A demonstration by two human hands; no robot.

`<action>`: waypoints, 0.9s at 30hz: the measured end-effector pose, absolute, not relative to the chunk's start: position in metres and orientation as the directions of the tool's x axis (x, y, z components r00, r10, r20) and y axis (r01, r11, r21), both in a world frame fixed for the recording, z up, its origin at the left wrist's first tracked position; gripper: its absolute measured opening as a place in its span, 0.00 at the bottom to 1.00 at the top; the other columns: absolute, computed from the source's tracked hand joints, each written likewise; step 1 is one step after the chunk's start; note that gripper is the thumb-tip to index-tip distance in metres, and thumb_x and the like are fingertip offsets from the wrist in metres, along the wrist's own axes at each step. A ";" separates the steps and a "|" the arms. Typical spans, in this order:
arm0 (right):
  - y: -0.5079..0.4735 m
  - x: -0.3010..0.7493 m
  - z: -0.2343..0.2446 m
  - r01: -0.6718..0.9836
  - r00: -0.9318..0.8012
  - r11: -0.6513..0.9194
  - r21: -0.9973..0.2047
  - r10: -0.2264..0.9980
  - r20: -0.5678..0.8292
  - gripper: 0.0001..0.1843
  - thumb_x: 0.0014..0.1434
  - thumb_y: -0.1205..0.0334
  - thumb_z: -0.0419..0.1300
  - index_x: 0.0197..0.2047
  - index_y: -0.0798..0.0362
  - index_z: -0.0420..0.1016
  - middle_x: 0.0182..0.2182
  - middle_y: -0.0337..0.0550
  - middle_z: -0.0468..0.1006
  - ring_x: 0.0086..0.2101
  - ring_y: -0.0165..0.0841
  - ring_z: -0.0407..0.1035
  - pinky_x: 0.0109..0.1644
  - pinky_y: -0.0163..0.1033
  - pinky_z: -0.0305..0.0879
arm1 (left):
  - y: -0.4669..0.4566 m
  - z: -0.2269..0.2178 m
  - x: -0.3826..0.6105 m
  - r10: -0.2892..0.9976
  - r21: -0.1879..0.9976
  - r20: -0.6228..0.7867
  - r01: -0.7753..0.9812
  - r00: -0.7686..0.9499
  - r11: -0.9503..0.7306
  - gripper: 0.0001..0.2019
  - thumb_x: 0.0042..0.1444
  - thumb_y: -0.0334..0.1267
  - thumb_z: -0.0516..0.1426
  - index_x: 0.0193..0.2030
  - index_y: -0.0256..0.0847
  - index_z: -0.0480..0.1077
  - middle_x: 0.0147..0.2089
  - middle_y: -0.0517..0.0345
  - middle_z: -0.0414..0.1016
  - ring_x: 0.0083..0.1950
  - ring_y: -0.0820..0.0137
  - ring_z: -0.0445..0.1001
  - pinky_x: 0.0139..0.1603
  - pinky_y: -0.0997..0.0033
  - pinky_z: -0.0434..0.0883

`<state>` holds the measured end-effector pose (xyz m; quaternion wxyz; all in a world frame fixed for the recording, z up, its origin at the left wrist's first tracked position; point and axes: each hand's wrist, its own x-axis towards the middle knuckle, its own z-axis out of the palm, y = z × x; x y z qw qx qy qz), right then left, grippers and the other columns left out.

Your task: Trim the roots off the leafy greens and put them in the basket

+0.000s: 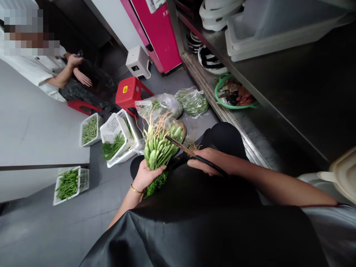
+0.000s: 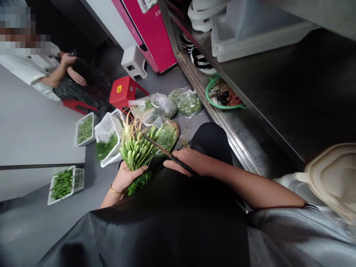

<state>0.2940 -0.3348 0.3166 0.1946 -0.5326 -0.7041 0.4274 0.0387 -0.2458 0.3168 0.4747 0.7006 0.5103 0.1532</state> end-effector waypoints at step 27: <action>-0.322 0.296 0.318 0.858 -0.269 0.093 -0.505 0.919 -0.287 0.29 0.62 0.38 0.41 0.40 0.55 0.67 0.33 0.53 0.78 0.36 0.43 0.74 0.35 0.40 0.60 | -0.233 0.314 0.026 0.730 0.823 -0.516 0.494 0.447 0.279 0.15 0.31 0.37 0.68 0.28 0.37 0.71 0.23 0.58 0.73 0.22 0.70 0.69 0.25 0.67 0.72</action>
